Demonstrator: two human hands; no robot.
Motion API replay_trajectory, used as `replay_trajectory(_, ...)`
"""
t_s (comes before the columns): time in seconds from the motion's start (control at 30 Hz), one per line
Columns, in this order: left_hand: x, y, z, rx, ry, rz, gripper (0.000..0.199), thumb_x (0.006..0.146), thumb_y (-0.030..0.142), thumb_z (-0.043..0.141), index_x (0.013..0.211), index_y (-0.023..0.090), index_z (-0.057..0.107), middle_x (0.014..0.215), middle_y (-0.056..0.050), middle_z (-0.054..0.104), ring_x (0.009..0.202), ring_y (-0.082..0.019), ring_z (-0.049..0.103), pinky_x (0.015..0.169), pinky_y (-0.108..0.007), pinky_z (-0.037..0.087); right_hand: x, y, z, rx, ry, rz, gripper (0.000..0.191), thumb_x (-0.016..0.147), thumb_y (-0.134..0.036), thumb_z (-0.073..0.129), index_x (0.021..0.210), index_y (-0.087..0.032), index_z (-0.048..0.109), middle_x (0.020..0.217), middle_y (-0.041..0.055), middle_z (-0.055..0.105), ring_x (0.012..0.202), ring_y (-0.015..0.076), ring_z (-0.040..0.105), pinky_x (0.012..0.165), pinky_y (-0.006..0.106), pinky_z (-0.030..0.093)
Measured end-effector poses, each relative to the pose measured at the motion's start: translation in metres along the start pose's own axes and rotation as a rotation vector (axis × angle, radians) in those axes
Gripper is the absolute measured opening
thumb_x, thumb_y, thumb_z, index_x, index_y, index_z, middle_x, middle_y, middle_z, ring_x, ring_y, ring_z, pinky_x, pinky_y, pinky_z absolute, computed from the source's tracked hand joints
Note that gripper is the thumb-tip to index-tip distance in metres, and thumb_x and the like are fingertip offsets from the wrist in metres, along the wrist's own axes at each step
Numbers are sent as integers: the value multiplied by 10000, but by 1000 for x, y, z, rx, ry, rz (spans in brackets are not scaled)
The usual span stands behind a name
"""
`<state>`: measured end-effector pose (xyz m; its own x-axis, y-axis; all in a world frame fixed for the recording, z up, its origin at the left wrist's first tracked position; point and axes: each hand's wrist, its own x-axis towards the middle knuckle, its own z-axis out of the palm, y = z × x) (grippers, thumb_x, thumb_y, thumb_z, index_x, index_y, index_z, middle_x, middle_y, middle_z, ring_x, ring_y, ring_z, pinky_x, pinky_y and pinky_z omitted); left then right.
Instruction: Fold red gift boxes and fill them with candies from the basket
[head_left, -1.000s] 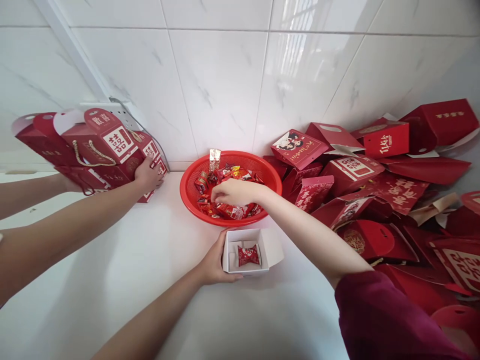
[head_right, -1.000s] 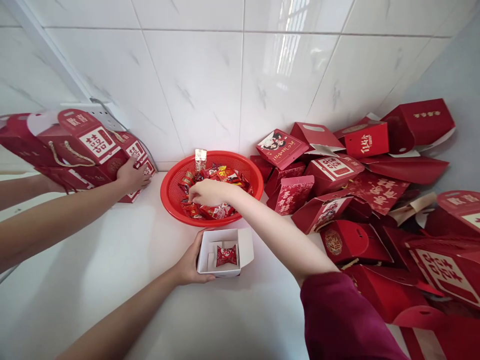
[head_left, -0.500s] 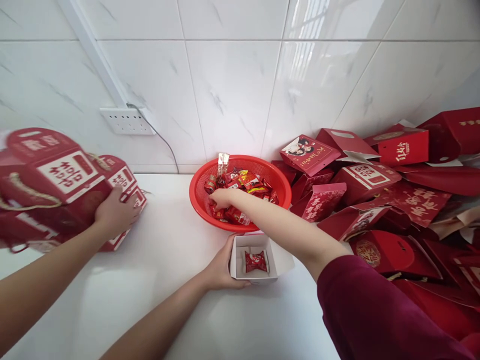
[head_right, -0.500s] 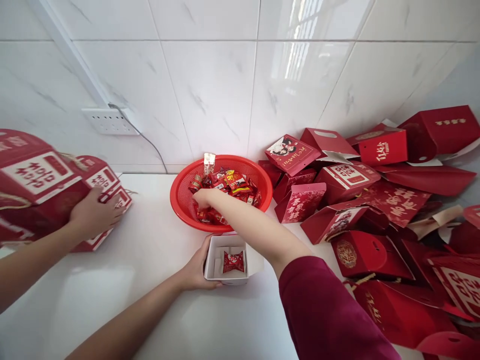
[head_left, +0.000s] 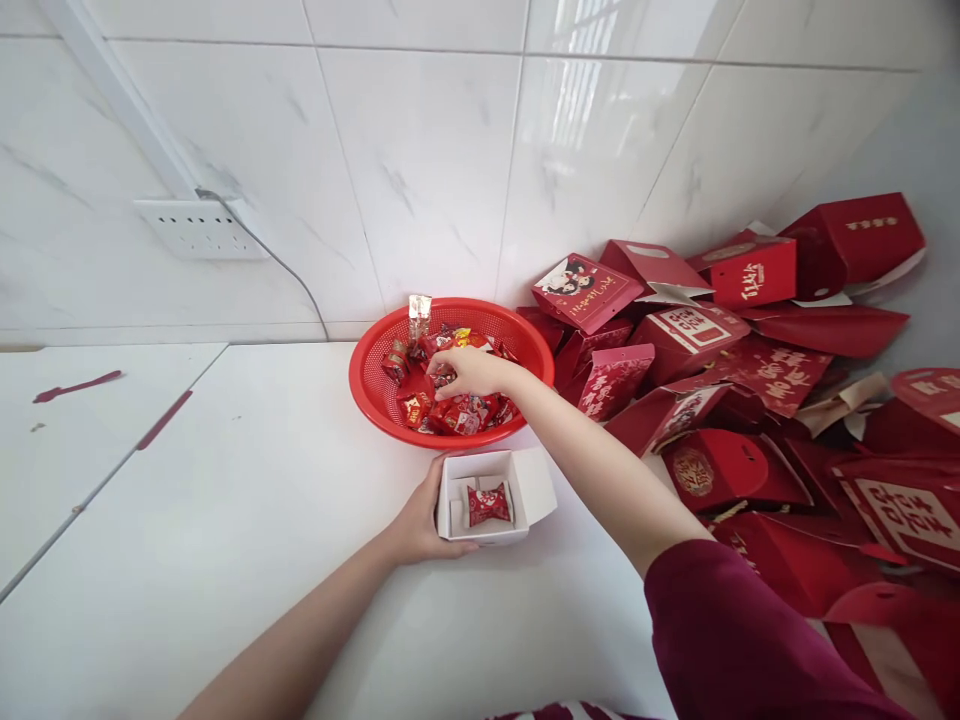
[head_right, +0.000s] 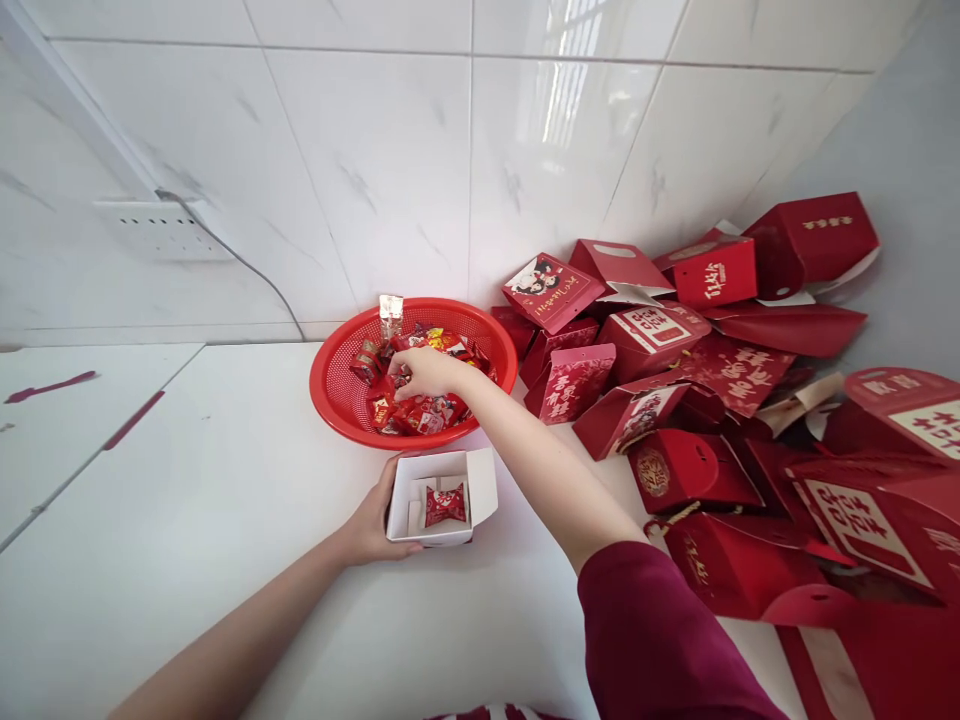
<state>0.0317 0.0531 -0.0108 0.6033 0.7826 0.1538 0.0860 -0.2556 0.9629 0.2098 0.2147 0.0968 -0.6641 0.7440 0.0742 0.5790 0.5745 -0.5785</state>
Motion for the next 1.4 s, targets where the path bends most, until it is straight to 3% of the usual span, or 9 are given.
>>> replay_trajectory(0.23,2,-3,1,-25,13,36,1035,642,359,855,1462,243,233,1451,-168,444,1342,-389,455,1094,-551,398,-78,-18,4,303,161,2,401,905,-416,630,1233,-193,571,988,31,698,727,157,672,740,317,546)
replay_trajectory(0.33,4,-3,3,-52,12,53,994,654,347,852,1452,244,267,1452,-168,448,1333,-394,470,1086,-565,405,-107,-31,5,430,265,-38,394,886,-426,660,1204,-203,593,1093,41,686,782,157,679,827,324,532)
replay_trajectory(0.43,5,-2,4,-80,6,62,973,657,336,854,1442,249,287,1456,-169,446,1330,-400,477,1079,-579,409,-129,-43,10,410,335,-41,375,883,-418,668,1186,-206,606,1130,43,687,919,182,675,889,319,504)
replay_trajectory(0.7,7,-4,4,-49,7,45,1002,659,343,852,1466,246,266,1486,-163,421,1355,-402,456,1091,-592,404,-140,-61,32,265,411,-26,325,910,-409,640,1166,-211,616,1169,50,691,1032,200,668,910,296,496)
replay_trajectory(0.93,8,-5,4,-39,23,66,1001,651,363,856,1465,251,284,1481,-164,435,1336,-397,467,1099,-597,397,-165,-65,6,219,598,19,253,974,-378,555,1157,-209,598,1091,45,700,931,176,681,828,261,501)
replay_trajectory(1.1,8,-3,4,-47,16,60,996,651,351,859,1458,250,285,1476,-170,438,1334,-398,474,1096,-607,392,-176,-69,-5,252,556,48,272,994,-394,517,1184,-212,588,1066,41,696,901,178,673,822,285,497)
replay_trajectory(1.27,9,-4,6,-96,-6,58,951,661,342,855,1432,256,306,1482,-167,431,1334,-386,481,1083,-592,411,-173,-74,-6,203,208,-78,274,1020,-384,462,1098,-222,669,1060,33,717,960,183,670,842,279,490)
replay_trajectory(1.4,6,-5,6,-161,-10,39,1023,644,360,873,1461,258,267,1506,-173,397,1343,-387,471,1090,-581,409,-177,-71,-5,208,355,-40,264,1015,-366,481,1088,-212,683,1081,35,720,981,179,667,866,281,488)
